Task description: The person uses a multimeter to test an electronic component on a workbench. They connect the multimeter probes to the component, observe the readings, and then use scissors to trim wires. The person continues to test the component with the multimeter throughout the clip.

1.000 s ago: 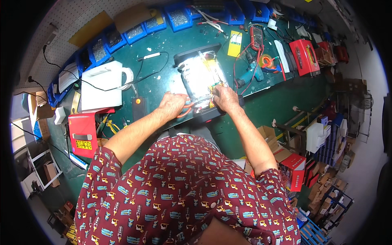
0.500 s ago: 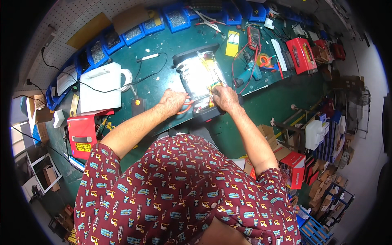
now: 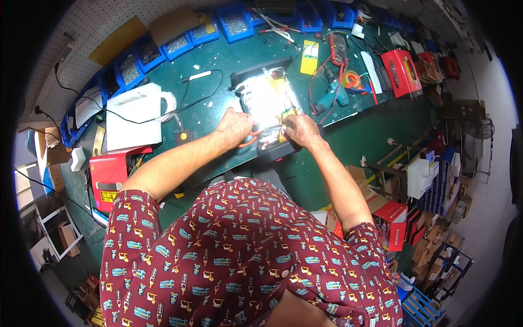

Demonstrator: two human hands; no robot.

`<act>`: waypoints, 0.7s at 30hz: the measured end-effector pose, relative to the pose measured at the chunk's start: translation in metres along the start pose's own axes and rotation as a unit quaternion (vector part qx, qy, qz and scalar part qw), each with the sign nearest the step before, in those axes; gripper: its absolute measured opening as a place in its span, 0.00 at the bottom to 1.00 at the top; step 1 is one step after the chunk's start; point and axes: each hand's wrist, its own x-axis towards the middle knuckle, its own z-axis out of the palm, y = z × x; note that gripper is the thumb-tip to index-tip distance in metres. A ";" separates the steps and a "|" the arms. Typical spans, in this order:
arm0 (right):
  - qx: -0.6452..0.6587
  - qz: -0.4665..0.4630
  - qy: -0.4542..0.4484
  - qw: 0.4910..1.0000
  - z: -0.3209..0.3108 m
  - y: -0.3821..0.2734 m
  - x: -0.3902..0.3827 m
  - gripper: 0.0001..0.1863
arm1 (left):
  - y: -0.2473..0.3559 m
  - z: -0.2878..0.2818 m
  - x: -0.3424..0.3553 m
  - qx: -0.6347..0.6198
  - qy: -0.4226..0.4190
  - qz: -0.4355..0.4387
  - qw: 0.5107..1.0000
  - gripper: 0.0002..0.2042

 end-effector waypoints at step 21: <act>0.140 -0.002 0.156 0.978 0.009 0.018 0.005 0.11 | -0.002 -0.045 0.028 0.263 0.064 0.143 0.952 0.10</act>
